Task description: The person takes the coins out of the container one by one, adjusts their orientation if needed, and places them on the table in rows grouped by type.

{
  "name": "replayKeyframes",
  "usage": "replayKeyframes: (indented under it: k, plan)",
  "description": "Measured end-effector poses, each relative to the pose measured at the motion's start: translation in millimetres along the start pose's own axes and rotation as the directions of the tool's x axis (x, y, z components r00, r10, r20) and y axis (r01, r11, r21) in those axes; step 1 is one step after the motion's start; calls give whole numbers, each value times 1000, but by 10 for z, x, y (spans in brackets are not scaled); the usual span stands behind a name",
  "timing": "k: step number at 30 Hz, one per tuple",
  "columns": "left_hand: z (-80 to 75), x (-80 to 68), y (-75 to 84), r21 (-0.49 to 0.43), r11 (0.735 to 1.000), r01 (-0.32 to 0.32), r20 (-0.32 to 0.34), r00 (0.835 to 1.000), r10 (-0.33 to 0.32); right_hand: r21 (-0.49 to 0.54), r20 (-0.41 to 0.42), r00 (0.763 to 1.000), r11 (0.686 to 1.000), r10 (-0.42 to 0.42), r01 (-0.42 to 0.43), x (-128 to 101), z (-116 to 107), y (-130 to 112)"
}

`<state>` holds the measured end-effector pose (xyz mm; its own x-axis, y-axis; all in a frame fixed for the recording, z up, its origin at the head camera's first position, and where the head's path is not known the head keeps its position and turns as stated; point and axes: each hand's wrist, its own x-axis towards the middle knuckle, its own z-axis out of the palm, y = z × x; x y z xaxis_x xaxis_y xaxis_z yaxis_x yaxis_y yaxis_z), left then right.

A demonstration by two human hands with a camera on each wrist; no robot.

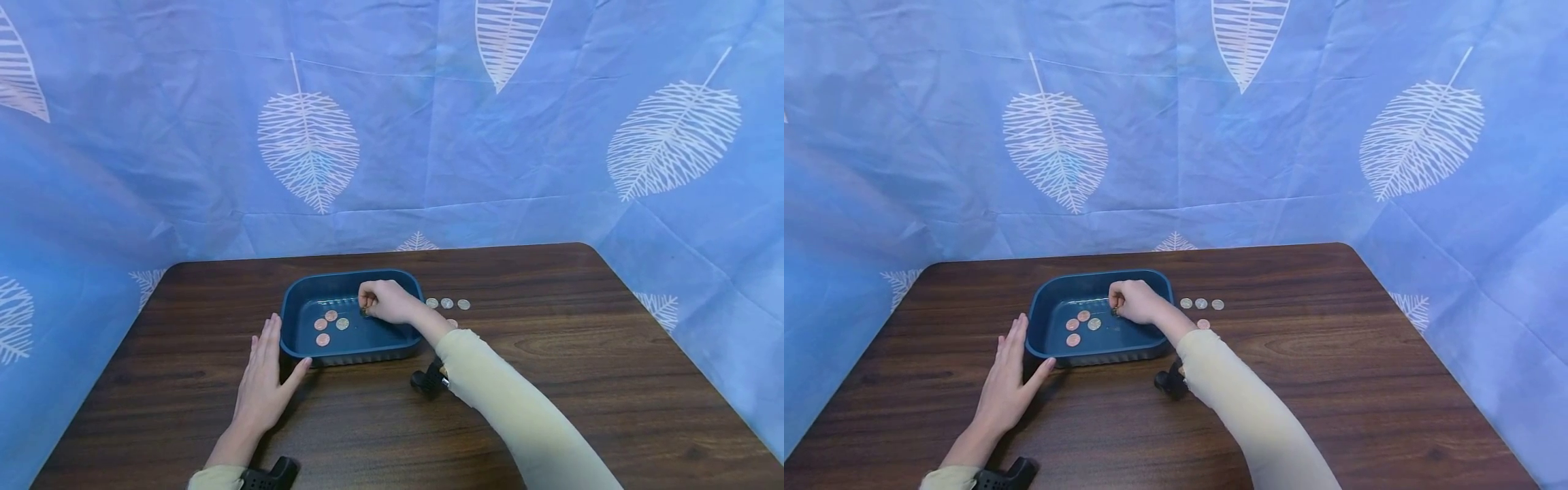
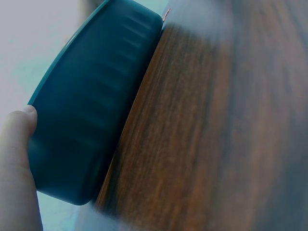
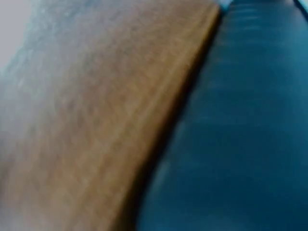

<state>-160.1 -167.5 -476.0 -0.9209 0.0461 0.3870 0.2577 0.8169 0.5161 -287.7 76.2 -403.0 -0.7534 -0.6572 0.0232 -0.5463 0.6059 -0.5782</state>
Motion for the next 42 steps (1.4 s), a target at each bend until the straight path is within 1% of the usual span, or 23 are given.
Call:
replayKeyframes:
  k: [6, 11, 18, 21, 25, 32, 38, 42]
  plan:
    - [-1, 7, -4, 4, 1000, -14, -13, 1000, 14, 12, -30, 998, 998, -61, 62, -108, -222, -45]
    - [5, 8, -7, 7, 1000, -12, -11, 1000, 12, 17, -63, 997, 998, -52, 53, -220, -392, 16]
    - [13, 0, -4, 7, 1000, -3, 0, 1000, 3, 5, -119, 993, 1000, 20, -20, -445, -641, 121]
    - [14, -2, -5, 8, 1000, 0, 3, 1000, 0, 5, -159, 986, 998, 57, -57, -547, -726, 186]
    - [13, -2, -6, 6, 1000, 4, 4, 1000, -4, 41, -196, 974, 993, 118, -112, -672, -801, 315]
    - [19, -19, -2, 0, 1000, 11, 11, 1000, -11, 86, -185, 963, 980, 194, -181, -877, -873, 586]
    - [13, -17, -2, -3, 1000, 4, -3, 1000, -4, 141, -162, 945, 955, 284, -263, -1002, -881, 811]
    - [13, -14, 0, -3, 1000, -1, -5, 1000, 1, 139, -140, 933, 940, 331, -313, -1069, -880, 928]
